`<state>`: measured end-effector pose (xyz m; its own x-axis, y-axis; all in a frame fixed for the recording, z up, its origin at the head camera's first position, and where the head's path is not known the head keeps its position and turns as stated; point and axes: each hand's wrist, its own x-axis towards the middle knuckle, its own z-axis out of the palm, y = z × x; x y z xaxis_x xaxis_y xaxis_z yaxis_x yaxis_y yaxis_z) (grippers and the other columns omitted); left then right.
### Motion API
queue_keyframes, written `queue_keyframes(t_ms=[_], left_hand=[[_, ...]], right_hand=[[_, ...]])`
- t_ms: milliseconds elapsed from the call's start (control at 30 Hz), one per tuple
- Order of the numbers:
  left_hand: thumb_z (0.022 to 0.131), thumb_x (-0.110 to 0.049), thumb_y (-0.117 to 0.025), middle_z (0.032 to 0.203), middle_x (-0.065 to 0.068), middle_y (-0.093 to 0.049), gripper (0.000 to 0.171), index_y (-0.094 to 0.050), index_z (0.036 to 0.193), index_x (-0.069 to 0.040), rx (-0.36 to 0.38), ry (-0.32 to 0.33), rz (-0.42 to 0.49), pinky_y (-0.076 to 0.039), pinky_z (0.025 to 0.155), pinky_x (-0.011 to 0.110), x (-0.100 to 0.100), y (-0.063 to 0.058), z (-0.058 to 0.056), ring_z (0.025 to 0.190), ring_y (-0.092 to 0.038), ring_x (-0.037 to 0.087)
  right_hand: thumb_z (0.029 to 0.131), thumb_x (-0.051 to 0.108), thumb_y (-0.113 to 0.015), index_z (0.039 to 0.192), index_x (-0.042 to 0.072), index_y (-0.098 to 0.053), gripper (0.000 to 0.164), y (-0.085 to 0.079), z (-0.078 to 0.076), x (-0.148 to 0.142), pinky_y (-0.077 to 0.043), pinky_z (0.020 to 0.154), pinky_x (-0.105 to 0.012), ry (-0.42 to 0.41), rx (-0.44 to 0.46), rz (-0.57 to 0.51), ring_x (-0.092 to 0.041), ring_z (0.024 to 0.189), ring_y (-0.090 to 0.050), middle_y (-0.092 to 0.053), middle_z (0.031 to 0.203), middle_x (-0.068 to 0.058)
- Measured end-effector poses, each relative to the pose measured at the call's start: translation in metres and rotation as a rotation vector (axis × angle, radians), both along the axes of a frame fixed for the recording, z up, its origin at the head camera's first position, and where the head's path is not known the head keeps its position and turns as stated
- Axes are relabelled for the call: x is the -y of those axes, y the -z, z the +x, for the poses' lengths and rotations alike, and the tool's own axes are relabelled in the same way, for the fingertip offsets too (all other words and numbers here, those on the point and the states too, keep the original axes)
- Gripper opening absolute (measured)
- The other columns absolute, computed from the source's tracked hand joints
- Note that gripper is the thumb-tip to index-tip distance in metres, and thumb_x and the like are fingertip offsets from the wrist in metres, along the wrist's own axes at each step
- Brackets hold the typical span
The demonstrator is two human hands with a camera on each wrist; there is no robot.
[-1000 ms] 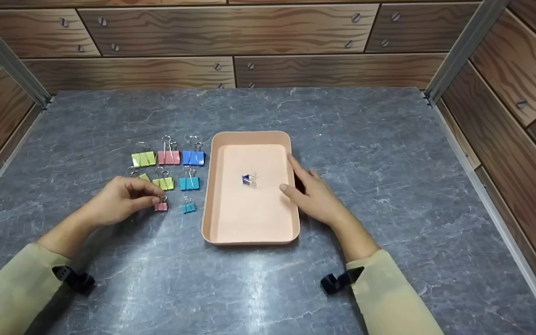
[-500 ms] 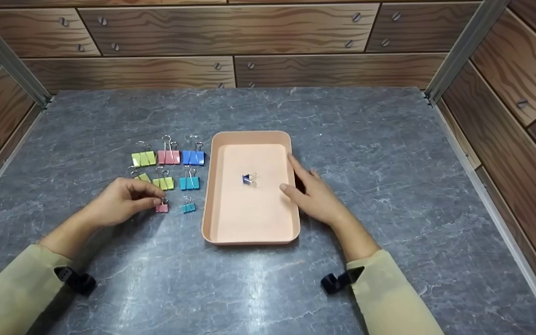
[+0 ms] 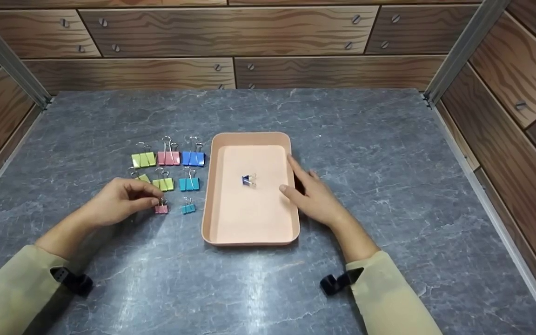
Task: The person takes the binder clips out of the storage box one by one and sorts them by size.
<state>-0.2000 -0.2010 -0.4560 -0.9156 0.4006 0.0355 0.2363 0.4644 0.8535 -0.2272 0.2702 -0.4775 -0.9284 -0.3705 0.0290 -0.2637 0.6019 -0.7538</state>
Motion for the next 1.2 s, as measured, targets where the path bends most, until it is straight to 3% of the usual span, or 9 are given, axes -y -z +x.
queue_keyframes(t_ms=[267,433,767,1000,1200], left_hand=[[0.096,-0.002,-0.075,0.101,0.01,-0.078,0.014,-0.08,0.109,0.003,-0.009,-0.021,-0.014,-0.054,0.074,0.021,0.003,-0.019,0.0,0.085,-0.065,0.015],[0.098,-0.003,-0.072,0.103,0.009,-0.078,0.016,-0.08,0.112,0.0,-0.018,-0.002,-0.033,-0.055,0.074,0.023,-0.008,-0.038,-0.002,0.087,-0.065,0.017],[0.099,-0.008,-0.073,0.105,0.006,-0.079,0.016,-0.081,0.114,-0.005,-0.112,0.124,-0.063,-0.058,0.079,0.033,-0.057,-0.059,-0.018,0.087,-0.067,0.016],[0.1,-0.006,-0.071,0.116,0.012,-0.078,0.018,-0.08,0.116,-0.005,-0.119,0.205,-0.075,-0.059,0.089,0.034,-0.098,-0.062,-0.034,0.099,-0.071,0.017],[0.1,-0.006,-0.071,0.118,0.012,-0.078,0.018,-0.08,0.116,-0.004,-0.104,0.231,-0.081,-0.058,0.092,0.033,-0.126,-0.061,-0.046,0.107,-0.07,0.02]], right_hand=[[0.107,0.046,-0.061,0.171,0.034,-0.02,0.077,0.0,0.0,0.0,-0.02,0.126,-0.06,0.008,0.011,0.003,-0.037,0.158,-0.023,-0.024,0.173,-0.016],[0.107,0.044,-0.062,0.171,0.031,-0.02,0.077,-0.001,0.0,0.0,-0.02,0.127,-0.059,0.006,0.008,-0.008,-0.037,0.158,-0.024,-0.024,0.173,-0.016],[0.107,0.044,-0.062,0.171,0.031,-0.02,0.077,0.0,0.0,0.0,-0.019,0.127,-0.059,0.005,0.008,-0.017,-0.038,0.157,-0.024,-0.024,0.173,-0.018],[0.107,0.045,-0.061,0.171,0.032,-0.019,0.078,0.002,0.0,0.0,-0.019,0.126,-0.06,0.0,0.011,-0.014,-0.039,0.158,-0.023,-0.022,0.173,-0.018],[0.107,0.046,-0.061,0.171,0.031,-0.019,0.078,0.001,0.0,0.0,-0.019,0.126,-0.06,0.001,0.0,0.002,-0.04,0.157,-0.024,-0.022,0.173,-0.018]])
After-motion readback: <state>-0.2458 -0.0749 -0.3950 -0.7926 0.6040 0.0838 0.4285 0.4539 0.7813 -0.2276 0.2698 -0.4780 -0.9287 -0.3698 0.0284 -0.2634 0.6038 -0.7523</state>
